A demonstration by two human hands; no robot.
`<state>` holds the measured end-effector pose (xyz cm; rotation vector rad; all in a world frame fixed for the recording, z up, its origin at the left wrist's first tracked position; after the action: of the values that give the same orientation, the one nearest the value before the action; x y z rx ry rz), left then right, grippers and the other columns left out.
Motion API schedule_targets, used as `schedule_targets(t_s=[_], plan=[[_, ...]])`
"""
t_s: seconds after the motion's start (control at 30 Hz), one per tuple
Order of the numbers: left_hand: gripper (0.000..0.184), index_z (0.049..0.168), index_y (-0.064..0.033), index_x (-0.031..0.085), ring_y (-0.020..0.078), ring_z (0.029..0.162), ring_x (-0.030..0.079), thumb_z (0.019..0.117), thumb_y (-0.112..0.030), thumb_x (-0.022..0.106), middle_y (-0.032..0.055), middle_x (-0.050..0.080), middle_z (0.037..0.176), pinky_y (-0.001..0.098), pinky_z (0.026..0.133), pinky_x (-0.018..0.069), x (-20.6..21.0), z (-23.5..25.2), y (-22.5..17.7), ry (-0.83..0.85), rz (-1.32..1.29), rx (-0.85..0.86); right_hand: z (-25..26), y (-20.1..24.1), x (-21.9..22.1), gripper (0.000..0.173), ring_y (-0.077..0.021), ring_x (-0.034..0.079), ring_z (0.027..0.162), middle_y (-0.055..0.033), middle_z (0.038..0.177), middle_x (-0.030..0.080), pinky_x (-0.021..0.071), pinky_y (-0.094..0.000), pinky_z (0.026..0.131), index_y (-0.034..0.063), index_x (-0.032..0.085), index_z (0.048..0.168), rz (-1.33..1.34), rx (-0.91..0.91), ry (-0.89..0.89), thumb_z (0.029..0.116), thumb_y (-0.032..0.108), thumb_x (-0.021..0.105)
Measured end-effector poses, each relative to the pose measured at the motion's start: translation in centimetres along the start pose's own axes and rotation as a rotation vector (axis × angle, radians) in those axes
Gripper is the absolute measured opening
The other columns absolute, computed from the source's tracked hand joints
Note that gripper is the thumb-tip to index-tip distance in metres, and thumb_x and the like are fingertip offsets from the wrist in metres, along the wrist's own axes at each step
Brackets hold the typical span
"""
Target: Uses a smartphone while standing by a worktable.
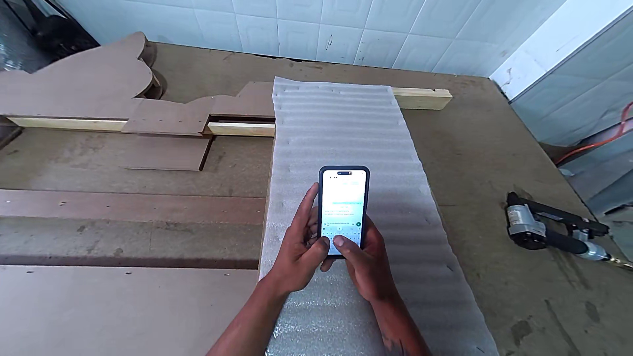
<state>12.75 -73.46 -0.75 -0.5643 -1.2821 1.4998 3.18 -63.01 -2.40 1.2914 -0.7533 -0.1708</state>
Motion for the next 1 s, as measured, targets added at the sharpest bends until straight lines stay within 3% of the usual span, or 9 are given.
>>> schedule_targets(t_s=[0.1, 0.13, 0.23, 0.3, 0.53, 1.0], plan=[[0.082, 0.165, -0.0299, 0.008, 0.0261, 0.079, 0.068, 0.0993, -0.011, 0.054, 0.0181, 0.062, 0.125, 0.0363, 0.058, 0.0594, -0.04, -0.06, 0.03, -0.008, -0.002, -0.009, -0.06, -0.04, -0.01, 0.045, -0.037, 0.073, 0.083, -0.0251, 0.11, 0.067, 0.0642, -0.0523, 0.064, 0.0098, 0.054, 0.137, 0.004, 0.012, 0.012, 0.0946, 0.007, 0.068], [0.082, 0.165, -0.0303, 0.008, 0.0251, 0.082, 0.068, 0.0994, -0.014, 0.054, 0.0176, 0.062, 0.127, 0.0351, 0.059, 0.0593, -0.12, -0.1, 0.04, -0.006, -0.014, -0.017, -0.14, -0.03, 0.04, 0.048, -0.0375, 0.073, 0.086, -0.0248, 0.112, 0.066, 0.0639, -0.0538, 0.067, 0.0105, 0.051, 0.139, 0.004, 0.015, 0.05, 0.0937, 0.005, 0.067], [0.082, 0.165, -0.0316, 0.009, 0.02, 0.073, 0.064, 0.0991, -0.016, 0.055, 0.0175, 0.061, 0.127, 0.028, 0.051, 0.052, -0.4, -0.19, 0.19, -0.027, -0.066, -0.028, -0.28, -0.01, 0.24, 0.059, -0.0381, 0.071, 0.098, -0.0236, 0.118, 0.065, 0.0624, -0.0561, 0.079, 0.0119, 0.045, 0.144, -0.03, 0.034, 0.133, 0.0896, 0.0, 0.062], [0.084, 0.165, -0.0314, 0.008, 0.0203, 0.077, 0.066, 0.0981, -0.014, 0.056, 0.0175, 0.061, 0.128, 0.0288, 0.054, 0.0545, -0.52, -0.22, 0.19, -0.022, -0.062, -0.023, -0.27, -0.04, 0.27, 0.059, -0.0383, 0.071, 0.099, -0.0233, 0.118, 0.065, 0.0622, -0.0566, 0.08, 0.0115, 0.045, 0.144, -0.046, 0.044, 0.124, 0.0887, -0.004, 0.06], [0.088, 0.165, -0.0328, 0.01, 0.0197, 0.076, 0.066, 0.0952, -0.01, 0.059, 0.0155, 0.062, 0.126, 0.0288, 0.055, 0.0557, -0.35, -0.25, 0.02, -0.044, -0.032, -0.031, -0.35, -0.14, 0.08, 0.057, -0.0314, 0.07, 0.103, -0.0209, 0.12, 0.065, 0.0606, -0.0506, 0.084, 0.0109, 0.046, 0.144, 0.015, 0.026, 0.134, 0.09, 0.004, 0.06], [0.094, 0.165, -0.0327, 0.01, 0.0201, 0.074, 0.066, 0.0917, -0.003, 0.061, 0.0153, 0.062, 0.125, 0.0291, 0.054, 0.0561, -0.25, -0.26, -0.16, -0.058, -0.01, -0.027, -0.38, -0.33, -0.19, 0.054, -0.0291, 0.067, 0.108, -0.0189, 0.124, 0.064, 0.0571, -0.0495, 0.091, 0.0148, 0.047, 0.146, 0.013, 0.031, 0.123, 0.0932, 0.008, 0.055]])
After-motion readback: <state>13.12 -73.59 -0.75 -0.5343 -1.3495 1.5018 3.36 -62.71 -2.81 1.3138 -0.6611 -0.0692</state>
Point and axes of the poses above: each hand's wrist, its own z-axis towards the middle knuckle, its own x-axis out of the palm, y = z × x, the point moved 6 cm from there along z, towards the middle knuckle
